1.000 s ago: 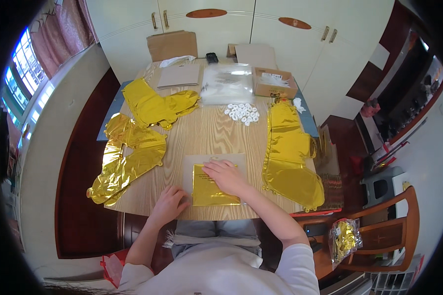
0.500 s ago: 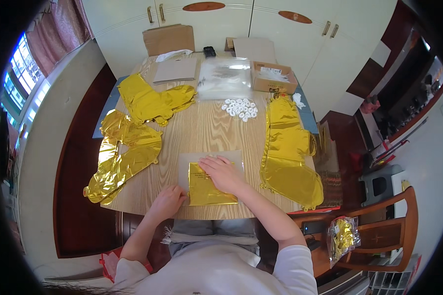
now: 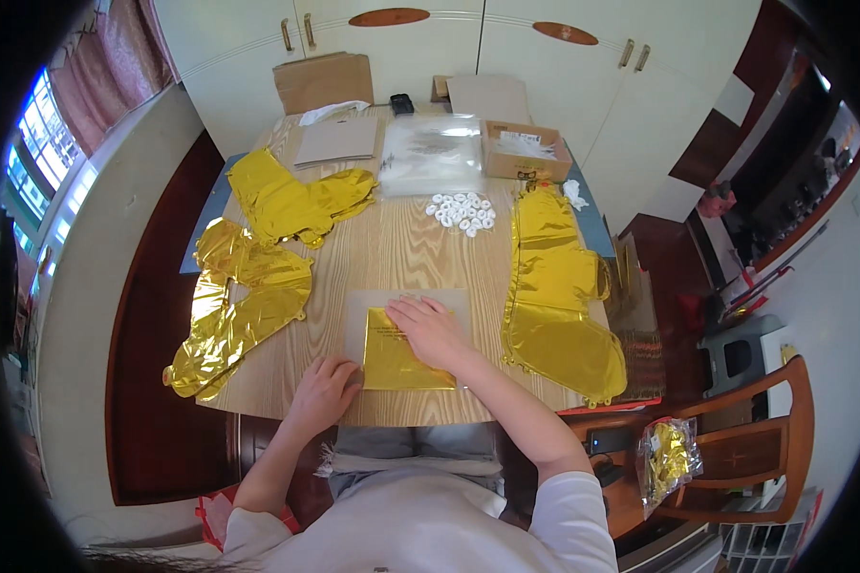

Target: Folding and organizing gold letter-shaped balloons on a workspace table.

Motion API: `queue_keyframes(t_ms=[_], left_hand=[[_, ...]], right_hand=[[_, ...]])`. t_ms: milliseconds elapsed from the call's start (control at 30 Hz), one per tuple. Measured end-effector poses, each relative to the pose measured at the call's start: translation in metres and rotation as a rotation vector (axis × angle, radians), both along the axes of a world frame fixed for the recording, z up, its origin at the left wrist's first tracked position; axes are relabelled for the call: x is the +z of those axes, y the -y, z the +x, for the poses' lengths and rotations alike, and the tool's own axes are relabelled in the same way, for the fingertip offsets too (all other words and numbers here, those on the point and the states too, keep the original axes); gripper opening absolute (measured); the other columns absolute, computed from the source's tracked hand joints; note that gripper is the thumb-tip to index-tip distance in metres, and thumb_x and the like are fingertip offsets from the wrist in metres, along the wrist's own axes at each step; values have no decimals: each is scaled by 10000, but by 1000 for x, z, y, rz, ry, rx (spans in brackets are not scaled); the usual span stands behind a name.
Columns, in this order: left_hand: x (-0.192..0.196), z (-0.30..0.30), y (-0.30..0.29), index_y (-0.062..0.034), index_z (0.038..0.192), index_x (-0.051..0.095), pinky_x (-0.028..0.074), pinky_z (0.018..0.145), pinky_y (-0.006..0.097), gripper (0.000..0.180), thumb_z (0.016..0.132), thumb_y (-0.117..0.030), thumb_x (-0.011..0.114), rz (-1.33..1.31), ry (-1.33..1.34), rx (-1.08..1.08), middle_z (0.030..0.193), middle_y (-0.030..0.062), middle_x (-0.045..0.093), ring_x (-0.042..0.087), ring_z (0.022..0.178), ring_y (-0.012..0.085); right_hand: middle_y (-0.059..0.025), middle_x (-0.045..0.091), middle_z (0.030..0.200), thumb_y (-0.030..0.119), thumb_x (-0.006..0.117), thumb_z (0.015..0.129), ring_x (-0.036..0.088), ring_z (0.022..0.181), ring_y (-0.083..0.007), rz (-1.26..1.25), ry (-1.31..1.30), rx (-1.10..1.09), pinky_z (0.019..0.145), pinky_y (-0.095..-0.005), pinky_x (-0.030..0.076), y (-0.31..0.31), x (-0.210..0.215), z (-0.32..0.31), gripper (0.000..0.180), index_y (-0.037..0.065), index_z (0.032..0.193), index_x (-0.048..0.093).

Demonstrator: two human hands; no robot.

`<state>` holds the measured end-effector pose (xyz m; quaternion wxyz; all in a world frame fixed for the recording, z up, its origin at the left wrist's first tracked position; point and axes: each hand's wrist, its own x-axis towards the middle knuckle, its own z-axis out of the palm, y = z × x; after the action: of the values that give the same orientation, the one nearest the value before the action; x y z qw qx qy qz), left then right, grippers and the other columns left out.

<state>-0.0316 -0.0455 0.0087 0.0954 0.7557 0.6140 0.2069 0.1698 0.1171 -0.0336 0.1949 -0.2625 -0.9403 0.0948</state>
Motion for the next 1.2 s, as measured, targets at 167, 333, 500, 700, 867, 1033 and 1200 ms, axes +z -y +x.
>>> queue_keyframes(t_ms=[167, 333, 500, 700, 867, 1033, 1200], left_hand=[[0, 5, 8, -25, 1206, 574, 394, 1022, 465, 483, 812, -280, 689, -2, -114, -61, 1314, 136, 526, 455, 1262, 363], [1, 18, 32, -33, 1201, 591, 382, 1044, 488, 488, 804, -294, 705, -28, -93, -153, 1321, 142, 522, 425, 1289, 400], [-2, 25, 58, -43, 1161, 614, 406, 1008, 484, 453, 775, -247, 735, 44, -109, -308, 1253, 134, 563, 464, 1238, 392], [-30, 29, 109, -38, 1076, 624, 490, 853, 364, 248, 847, -124, 669, -312, 386, 265, 1037, 135, 666, 631, 981, 246], [-75, 45, 105, 11, 1080, 607, 510, 674, 298, 202, 903, -85, 606, -664, 1327, 276, 894, 127, 698, 643, 779, 129], [-45, 62, 72, -14, 972, 648, 504, 560, 344, 164, 870, -141, 660, -381, 511, -227, 720, 167, 652, 671, 645, 313], [-46, 109, 38, -29, 1047, 657, 550, 641, 345, 187, 886, -123, 644, -279, 474, -518, 874, 168, 690, 698, 752, 291]], right_hand=[[-80, 551, 1334, 109, 533, 867, 484, 1264, -255, 87, -108, -54, 1056, -416, 374, -7, 14, 6, 435, 86, 1301, 525], [-112, 588, 1195, 139, 547, 880, 601, 1033, -312, -154, -126, -308, 831, -407, 510, -9, 33, 47, 358, 98, 1236, 546], [-112, 578, 1110, 121, 562, 863, 645, 797, -326, -125, -21, -297, 669, -436, 538, 5, 8, 83, 239, 76, 1097, 562], [-100, 558, 1060, 159, 583, 863, 646, 664, -294, -79, 18, -249, 571, -398, 541, 81, 3, 95, 248, 63, 1090, 558], [-72, 569, 1114, 210, 605, 870, 666, 682, -250, -11, 1, -312, 565, -340, 553, 123, 14, 111, 353, 78, 1195, 564], [-84, 636, 1012, 369, 610, 871, 668, 727, -297, -180, -1, -360, 570, -383, 539, 166, 72, 169, 409, 89, 1169, 583], [-87, 681, 888, 453, 600, 881, 659, 783, -308, -603, 217, -321, 683, -409, 530, 208, 60, 257, 376, 135, 1060, 692]])
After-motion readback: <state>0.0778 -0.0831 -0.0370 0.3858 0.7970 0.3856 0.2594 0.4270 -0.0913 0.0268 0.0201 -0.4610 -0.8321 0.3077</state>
